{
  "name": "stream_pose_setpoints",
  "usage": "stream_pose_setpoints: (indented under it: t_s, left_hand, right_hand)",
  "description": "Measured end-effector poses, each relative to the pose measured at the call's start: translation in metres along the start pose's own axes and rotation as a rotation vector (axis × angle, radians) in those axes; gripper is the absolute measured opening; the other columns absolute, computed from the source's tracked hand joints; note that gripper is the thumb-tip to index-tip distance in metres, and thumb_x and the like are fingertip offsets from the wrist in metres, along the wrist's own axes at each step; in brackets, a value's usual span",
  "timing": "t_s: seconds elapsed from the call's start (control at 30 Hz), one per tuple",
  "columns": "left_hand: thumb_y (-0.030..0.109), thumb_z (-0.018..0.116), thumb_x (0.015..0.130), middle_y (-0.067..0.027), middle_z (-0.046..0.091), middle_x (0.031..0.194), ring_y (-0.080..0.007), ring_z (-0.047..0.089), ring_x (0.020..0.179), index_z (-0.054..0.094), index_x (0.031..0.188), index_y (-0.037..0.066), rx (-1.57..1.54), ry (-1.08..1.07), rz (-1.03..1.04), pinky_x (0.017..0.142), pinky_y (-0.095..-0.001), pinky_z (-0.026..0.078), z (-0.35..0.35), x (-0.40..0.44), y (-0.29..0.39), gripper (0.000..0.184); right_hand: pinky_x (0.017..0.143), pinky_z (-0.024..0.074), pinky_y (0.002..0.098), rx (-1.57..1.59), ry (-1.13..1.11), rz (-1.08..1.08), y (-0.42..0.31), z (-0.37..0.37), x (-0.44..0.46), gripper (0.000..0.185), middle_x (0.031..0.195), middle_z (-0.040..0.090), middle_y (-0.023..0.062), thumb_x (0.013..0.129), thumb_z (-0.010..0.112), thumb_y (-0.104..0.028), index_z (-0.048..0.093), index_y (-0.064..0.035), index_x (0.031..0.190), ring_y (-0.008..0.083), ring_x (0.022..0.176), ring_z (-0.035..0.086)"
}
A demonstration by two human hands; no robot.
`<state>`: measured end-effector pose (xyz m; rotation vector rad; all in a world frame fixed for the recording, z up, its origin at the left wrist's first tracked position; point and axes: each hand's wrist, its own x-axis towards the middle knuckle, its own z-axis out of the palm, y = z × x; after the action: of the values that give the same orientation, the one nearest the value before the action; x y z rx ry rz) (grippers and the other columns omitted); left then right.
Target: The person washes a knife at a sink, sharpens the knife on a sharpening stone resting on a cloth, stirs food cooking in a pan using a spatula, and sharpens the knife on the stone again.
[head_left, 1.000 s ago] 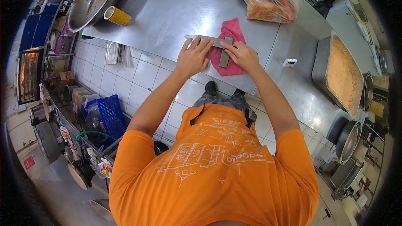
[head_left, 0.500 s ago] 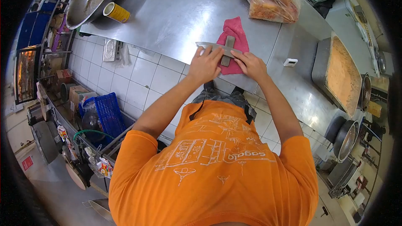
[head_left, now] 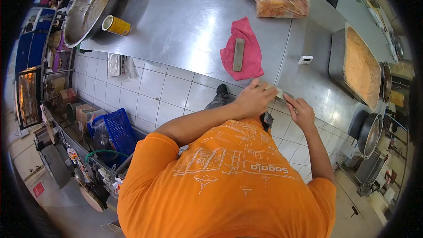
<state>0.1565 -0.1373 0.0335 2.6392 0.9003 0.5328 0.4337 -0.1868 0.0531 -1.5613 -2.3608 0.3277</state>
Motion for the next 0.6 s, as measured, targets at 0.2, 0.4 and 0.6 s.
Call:
stream_pose_setpoints:
  t_s: [0.2, 0.4, 0.6]
  left_hand:
    - [0.024, 0.073, 0.076, -0.0018, 0.061, 0.139, -0.0236, 0.055, 0.131, 0.061, 0.139, 0.019, 0.061, 0.042, -0.269, 0.106, -0.0604, 0.033, -0.040, 0.003, -0.073, 0.064]
    - [0.029, 0.074, 0.081, 0.0023, 0.060, 0.144, -0.0203, 0.056, 0.132, 0.059, 0.142, 0.020, 0.409, 0.012, -0.349, 0.114, -0.0603, 0.023, -0.059, -0.030, -0.154, 0.064]
    - [0.030, 0.075, 0.081, 0.0009, 0.059, 0.145, -0.0217, 0.054, 0.135, 0.058, 0.144, 0.018, 0.367, 0.012, -0.408, 0.114, -0.0607, 0.024, -0.050, -0.036, -0.146, 0.065]
  right_hand:
    - [0.056, 0.0497, 0.0371, -0.023, 0.236, -0.169, -0.016, 0.044, 0.110, 0.046, 0.077, 0.059, 0.0038, 0.091, 0.078, -0.019, 0.072, -0.0302, 0.134, 0.0222, 0.066, 0.060]
    - [0.064, 0.0569, 0.0400, 0.160, 0.238, -0.214, -0.034, 0.125, 0.211, 0.037, 0.081, 0.062, 0.0049, 0.096, 0.072, -0.029, 0.070, -0.0340, 0.133, 0.0256, 0.074, 0.067]
    - [0.066, 0.0576, 0.0419, 0.201, 0.172, -0.182, -0.036, 0.125, 0.208, 0.038, 0.082, 0.063, 0.0058, 0.096, 0.071, -0.029, 0.069, -0.0327, 0.134, 0.0276, 0.076, 0.068]
